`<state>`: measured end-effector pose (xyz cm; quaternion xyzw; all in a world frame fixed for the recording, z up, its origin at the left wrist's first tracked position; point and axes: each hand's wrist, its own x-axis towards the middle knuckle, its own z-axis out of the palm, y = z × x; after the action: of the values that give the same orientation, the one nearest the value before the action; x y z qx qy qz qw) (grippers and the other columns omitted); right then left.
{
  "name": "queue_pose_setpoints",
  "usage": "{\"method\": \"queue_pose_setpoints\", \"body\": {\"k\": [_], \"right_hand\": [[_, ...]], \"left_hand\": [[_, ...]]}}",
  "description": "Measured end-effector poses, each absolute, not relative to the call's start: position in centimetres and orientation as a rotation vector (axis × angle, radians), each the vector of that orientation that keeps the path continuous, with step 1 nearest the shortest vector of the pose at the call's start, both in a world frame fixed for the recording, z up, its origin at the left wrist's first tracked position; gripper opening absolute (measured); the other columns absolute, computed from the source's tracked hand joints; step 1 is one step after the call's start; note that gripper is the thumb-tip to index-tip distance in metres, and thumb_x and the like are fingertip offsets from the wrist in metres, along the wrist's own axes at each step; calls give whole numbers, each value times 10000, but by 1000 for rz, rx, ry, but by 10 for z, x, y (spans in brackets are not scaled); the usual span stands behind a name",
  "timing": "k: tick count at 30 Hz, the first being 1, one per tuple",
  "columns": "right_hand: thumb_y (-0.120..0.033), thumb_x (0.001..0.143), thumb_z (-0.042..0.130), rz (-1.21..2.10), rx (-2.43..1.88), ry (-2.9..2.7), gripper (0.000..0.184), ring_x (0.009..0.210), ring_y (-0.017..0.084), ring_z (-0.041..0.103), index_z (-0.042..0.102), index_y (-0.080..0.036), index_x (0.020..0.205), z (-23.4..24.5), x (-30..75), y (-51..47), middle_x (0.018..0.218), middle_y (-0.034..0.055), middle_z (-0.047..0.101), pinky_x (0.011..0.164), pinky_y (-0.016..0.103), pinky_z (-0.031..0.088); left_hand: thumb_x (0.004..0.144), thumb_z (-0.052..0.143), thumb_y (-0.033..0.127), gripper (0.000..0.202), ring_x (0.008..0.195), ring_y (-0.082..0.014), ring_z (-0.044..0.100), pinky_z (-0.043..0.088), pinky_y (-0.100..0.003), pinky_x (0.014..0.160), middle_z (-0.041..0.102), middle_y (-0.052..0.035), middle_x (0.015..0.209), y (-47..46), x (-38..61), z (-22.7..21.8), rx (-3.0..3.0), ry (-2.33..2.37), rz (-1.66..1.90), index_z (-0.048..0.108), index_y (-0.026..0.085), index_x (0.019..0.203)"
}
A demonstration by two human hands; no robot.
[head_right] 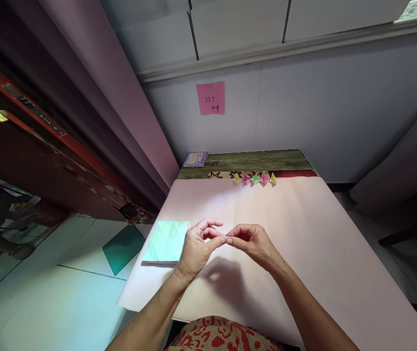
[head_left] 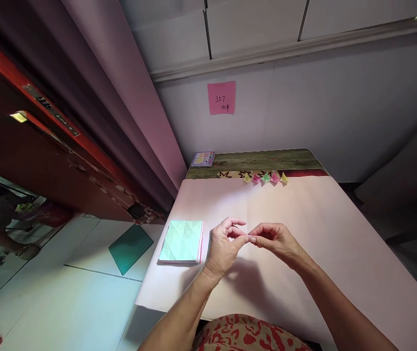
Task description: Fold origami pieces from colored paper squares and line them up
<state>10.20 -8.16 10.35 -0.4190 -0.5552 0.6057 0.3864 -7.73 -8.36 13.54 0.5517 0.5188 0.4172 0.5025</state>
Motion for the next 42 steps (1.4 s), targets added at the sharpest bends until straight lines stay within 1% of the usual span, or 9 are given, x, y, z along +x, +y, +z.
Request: {"method": "queue_pose_setpoints", "body": {"k": [8, 13, 20, 25, 28, 30, 34, 37, 42], "right_hand": [[-511, 746, 762, 1365, -1143, -1285, 344, 641, 137, 492, 701, -173, 745, 93, 93, -78, 661, 9, 604, 593, 267, 384], [-541, 732, 761, 1407, -1123, -1197, 371, 664, 151, 525, 697, -176, 734, 92, 86, -81, 673, 18, 619, 632, 283, 428], [-547, 784, 715, 1324, -1117, -1233, 370, 656, 142, 544, 704, -178, 755, 78, 78, -90, 676, 13, 635, 643, 281, 463], [-535, 773, 712, 1195, -1206, -1408, 392, 807, 193, 652, 736, -205, 983, 34, 91, -95, 937, 68, 720, 736, 328, 530], [-478, 680, 791, 1069, -1434, -1513, 618, 729, 176, 651, 654, -236, 1232, 9, 103, -102, 949, 49, 718, 696, 332, 538], [-460, 748, 725, 1021, -1538, -1482, 583, 691, 165, 644, 625, -215, 1267, 2, 110, -108, 899, 41, 721, 674, 320, 527], [-496, 825, 617, 929, -1660, -1399, 430, 679, 176, 625, 697, -181, 1106, 5, 113, -116, 788, 41, 713, 636, 307, 491], [-476, 817, 612, 891, -1681, -1397, 334, 703, 187, 629, 734, -191, 944, 7, 109, -118, 786, 42, 719, 655, 311, 485], [-425, 817, 602, 812, -1631, -1466, 254, 668, 185, 627, 739, -211, 824, 3, 88, -119, 778, 41, 726, 644, 305, 477]], "left_hand": [[712, 773, 327, 407, 779, -174, 669, 527, -312, 765, 716, -43, 807, -77, -76, 121, 1142, 1148, 1082, 617, 154, 1046], [771, 711, 399, 270, 593, -120, 561, 461, -246, 577, 651, -31, 670, -79, -80, 114, 1264, 1196, 975, 659, 135, 748], [818, 653, 385, 243, 593, -120, 555, 444, -237, 593, 622, -1, 628, -85, -84, 100, 1418, 1240, 1017, 645, 163, 718], [775, 696, 329, 212, 766, -170, 616, 493, -289, 723, 705, -35, 882, -91, -96, 67, 1656, 1274, 854, 713, 205, 947], [602, 836, 272, 631, 952, -235, 614, 500, -363, 852, 669, -78, 1149, -95, -111, 47, 1831, 1426, 712, 650, 227, 1204], [589, 854, 290, 686, 1024, -254, 605, 494, -386, 901, 640, -95, 1212, -96, -121, 37, 1870, 1487, 679, 630, 222, 1234], [738, 762, 331, 452, 1003, -223, 615, 502, -368, 889, 645, -88, 1174, -96, -133, 27, 1870, 1566, 776, 652, 201, 1157], [820, 663, 240, 231, 862, -168, 622, 509, -328, 831, 668, -59, 1063, -93, -138, 23, 1892, 1566, 854, 681, 197, 1047], [833, 604, 154, 181, 812, -144, 601, 507, -269, 740, 666, -47, 997, -81, -135, 19, 1935, 1463, 875, 706, 200, 975]]}}
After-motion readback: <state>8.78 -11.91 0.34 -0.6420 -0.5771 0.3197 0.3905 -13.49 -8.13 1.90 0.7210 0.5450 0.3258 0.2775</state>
